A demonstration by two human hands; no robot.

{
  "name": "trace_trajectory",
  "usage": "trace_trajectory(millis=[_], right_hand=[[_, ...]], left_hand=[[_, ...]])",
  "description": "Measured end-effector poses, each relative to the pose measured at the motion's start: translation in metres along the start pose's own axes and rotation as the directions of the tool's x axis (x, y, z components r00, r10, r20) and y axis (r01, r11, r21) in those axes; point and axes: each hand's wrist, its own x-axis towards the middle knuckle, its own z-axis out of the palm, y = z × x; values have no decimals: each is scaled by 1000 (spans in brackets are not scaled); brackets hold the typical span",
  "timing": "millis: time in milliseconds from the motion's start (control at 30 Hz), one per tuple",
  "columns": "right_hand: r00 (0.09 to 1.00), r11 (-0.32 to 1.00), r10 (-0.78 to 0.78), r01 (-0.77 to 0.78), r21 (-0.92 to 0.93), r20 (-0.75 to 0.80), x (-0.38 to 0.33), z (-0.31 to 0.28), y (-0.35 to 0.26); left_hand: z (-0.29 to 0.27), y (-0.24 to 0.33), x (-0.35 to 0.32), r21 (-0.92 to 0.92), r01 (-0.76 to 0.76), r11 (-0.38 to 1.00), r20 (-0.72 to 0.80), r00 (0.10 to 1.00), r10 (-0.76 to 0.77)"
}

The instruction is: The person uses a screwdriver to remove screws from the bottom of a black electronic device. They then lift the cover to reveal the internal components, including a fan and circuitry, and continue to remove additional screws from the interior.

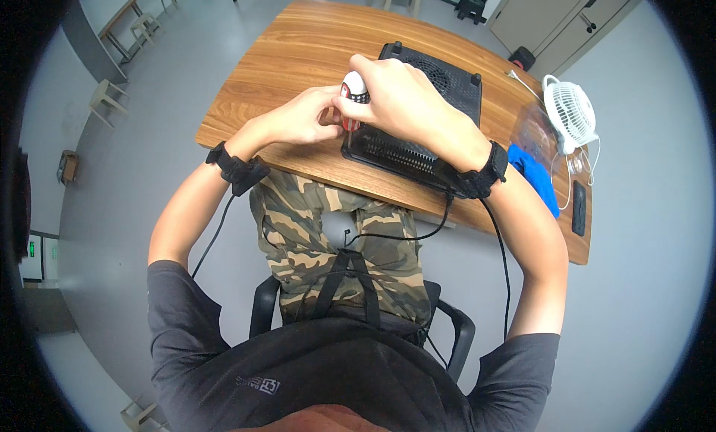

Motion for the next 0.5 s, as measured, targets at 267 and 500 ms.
trace_trajectory(millis=[267,500], right_hand=[[1000,1000,19,-19,23,22,1,0,5],[999,1000,-17,17,10,33,3,-2,3]], left_hand=[[-1,7,3,22,-12,1000,-23,1000,13],[-3,7,3,13,-15,1000,-90,996,16]])
